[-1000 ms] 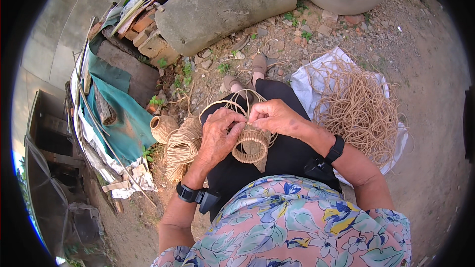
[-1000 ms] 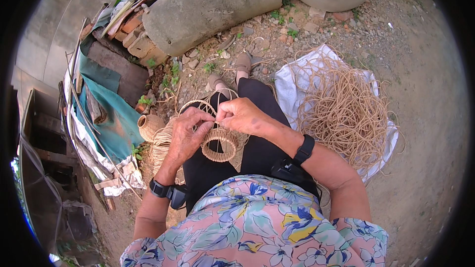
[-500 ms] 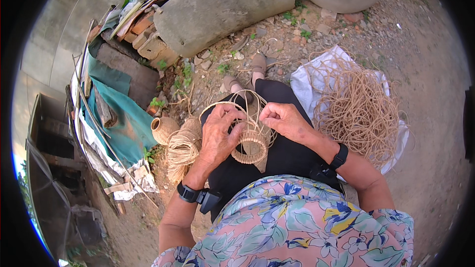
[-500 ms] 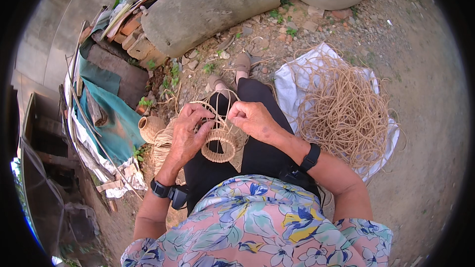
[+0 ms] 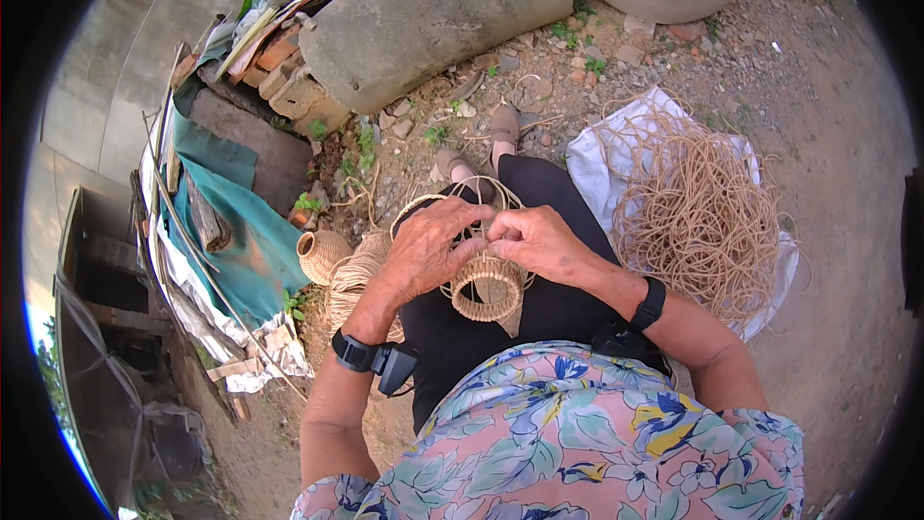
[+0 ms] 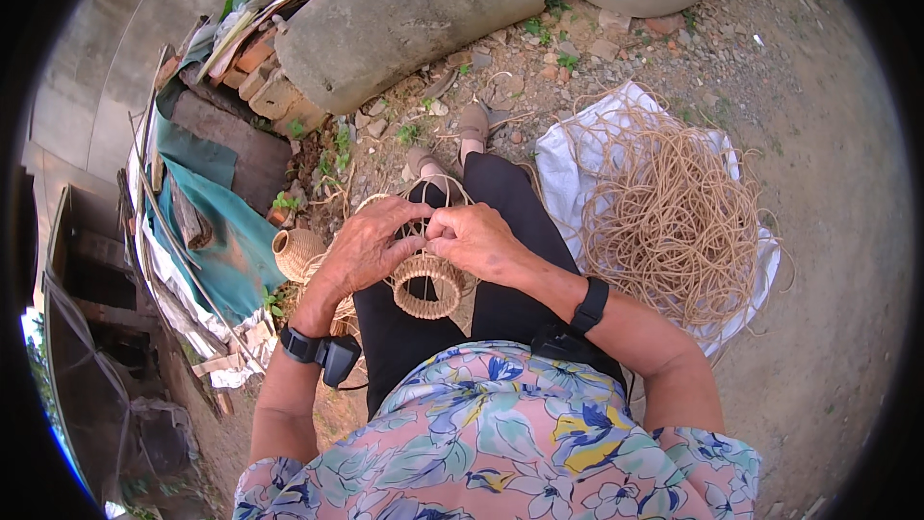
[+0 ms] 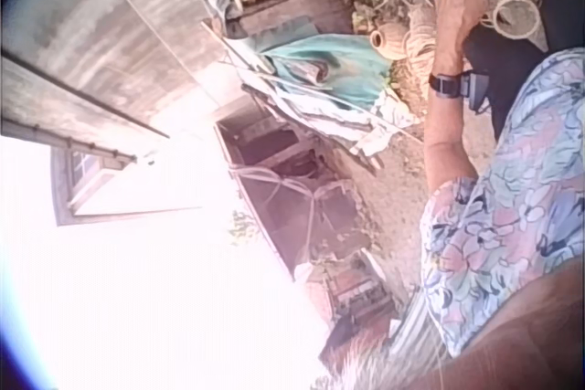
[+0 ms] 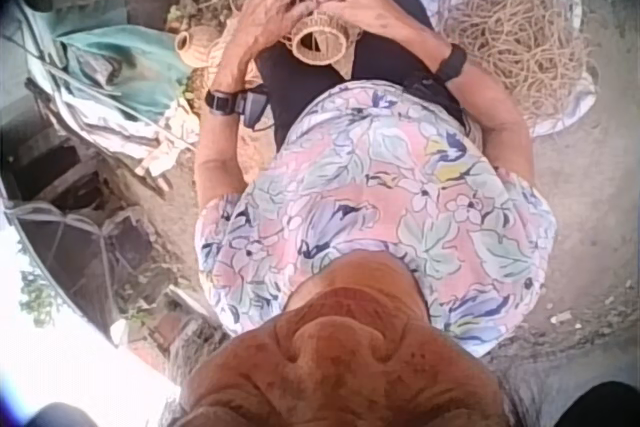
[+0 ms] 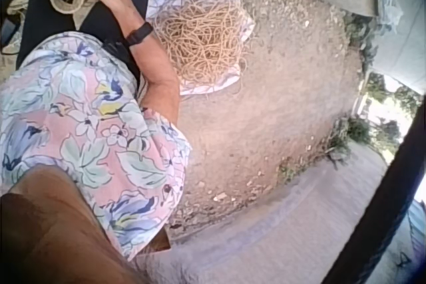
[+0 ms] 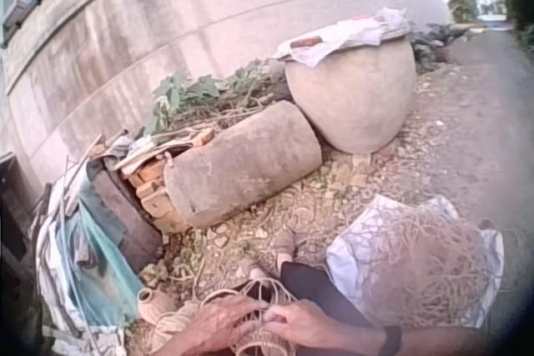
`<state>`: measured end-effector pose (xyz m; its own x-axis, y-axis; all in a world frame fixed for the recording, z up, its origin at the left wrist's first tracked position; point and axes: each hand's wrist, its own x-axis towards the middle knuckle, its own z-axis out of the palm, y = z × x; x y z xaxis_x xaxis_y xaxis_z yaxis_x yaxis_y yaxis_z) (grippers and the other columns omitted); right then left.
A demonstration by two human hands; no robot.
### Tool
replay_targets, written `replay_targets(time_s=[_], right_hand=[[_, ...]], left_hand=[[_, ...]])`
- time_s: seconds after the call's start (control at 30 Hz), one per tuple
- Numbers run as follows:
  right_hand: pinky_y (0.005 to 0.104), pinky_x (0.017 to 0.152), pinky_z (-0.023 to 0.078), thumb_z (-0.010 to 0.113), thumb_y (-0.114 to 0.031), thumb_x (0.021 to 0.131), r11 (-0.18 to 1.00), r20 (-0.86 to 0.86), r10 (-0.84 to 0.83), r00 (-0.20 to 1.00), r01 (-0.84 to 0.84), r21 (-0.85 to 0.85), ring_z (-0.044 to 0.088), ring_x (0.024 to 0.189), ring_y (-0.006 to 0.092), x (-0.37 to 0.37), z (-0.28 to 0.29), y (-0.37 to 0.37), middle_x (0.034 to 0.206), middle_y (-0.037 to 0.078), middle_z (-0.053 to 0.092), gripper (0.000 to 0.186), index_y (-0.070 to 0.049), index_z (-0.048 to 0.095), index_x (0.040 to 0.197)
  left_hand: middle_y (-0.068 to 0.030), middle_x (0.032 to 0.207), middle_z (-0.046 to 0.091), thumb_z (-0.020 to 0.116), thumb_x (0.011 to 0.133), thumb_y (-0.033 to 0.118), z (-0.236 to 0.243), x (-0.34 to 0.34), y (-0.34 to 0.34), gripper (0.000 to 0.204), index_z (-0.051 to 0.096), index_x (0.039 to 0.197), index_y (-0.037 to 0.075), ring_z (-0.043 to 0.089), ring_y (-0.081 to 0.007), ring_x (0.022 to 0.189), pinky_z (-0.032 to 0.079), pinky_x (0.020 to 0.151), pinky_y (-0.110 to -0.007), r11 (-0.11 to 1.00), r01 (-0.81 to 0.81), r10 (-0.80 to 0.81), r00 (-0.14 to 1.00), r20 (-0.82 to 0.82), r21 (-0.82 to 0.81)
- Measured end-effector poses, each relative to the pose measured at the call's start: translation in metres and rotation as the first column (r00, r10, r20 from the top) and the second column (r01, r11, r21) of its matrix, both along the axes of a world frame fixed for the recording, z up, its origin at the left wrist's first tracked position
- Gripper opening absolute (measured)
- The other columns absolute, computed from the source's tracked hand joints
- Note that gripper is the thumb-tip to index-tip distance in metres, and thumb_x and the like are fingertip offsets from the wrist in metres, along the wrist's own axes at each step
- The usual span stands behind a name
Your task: Weaving a small basket structure using thin strips of material.
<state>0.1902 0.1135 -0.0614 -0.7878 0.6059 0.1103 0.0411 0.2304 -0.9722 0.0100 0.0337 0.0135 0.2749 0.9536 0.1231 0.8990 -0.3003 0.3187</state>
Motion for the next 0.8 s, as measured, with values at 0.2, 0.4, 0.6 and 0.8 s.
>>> replay_targets(time_s=[0.2,0.4,0.6,0.8], right_hand=[[0.0387,0.065,0.050,0.066,-0.015,0.077,0.987,0.106,-0.041,0.994,0.023,0.161,0.067,0.069,0.0262,-0.001,0.009,-0.002,0.073,0.011,0.067,0.012,-0.005,0.066,0.084],[0.0394,0.062,0.049,0.065,-0.013,0.076,0.985,-0.009,-0.024,1.000,0.026,0.172,0.064,0.065,0.0269,-0.003,0.000,-0.006,0.071,0.011,0.064,0.010,-0.004,0.063,0.079],[0.0378,0.060,0.047,0.063,-0.007,0.078,0.979,-0.090,-0.032,0.995,0.049,0.198,0.061,0.063,0.0253,0.001,0.001,-0.010,0.070,0.011,0.060,0.007,-0.002,0.059,0.077],[0.0384,0.062,0.047,0.061,-0.003,0.078,0.935,-0.139,-0.016,0.990,0.064,0.349,0.060,0.066,0.0273,0.002,-0.004,-0.009,0.073,0.011,0.057,0.004,-0.002,0.059,0.081]], left_hand=[[-0.0127,0.090,0.063,0.067,0.084,0.020,-0.001,-0.005,0.008,0.034,0.062,0.115,0.007,0.062,-0.0314,0.086,0.050,0.075,-0.041,0.994,0.105,-0.105,0.994,0.013,-0.018],[-0.0114,0.083,0.061,0.065,0.083,0.012,0.005,-0.019,0.018,0.028,0.063,0.110,0.006,0.061,-0.0300,0.077,0.049,0.069,-0.040,0.961,0.162,-0.122,0.975,0.184,-0.226],[-0.0131,0.083,0.062,0.064,0.081,0.005,0.019,-0.007,0.007,0.013,0.064,0.094,0.003,0.061,-0.0318,0.079,0.048,0.069,-0.040,0.978,0.141,-0.132,0.989,0.068,-0.153],[-0.0139,0.079,0.061,0.067,0.080,0.009,0.022,-0.009,-0.013,0.015,0.062,0.091,0.001,0.061,-0.0312,0.074,0.048,0.066,-0.041,0.977,-0.140,0.139,0.990,-0.017,-0.161]])
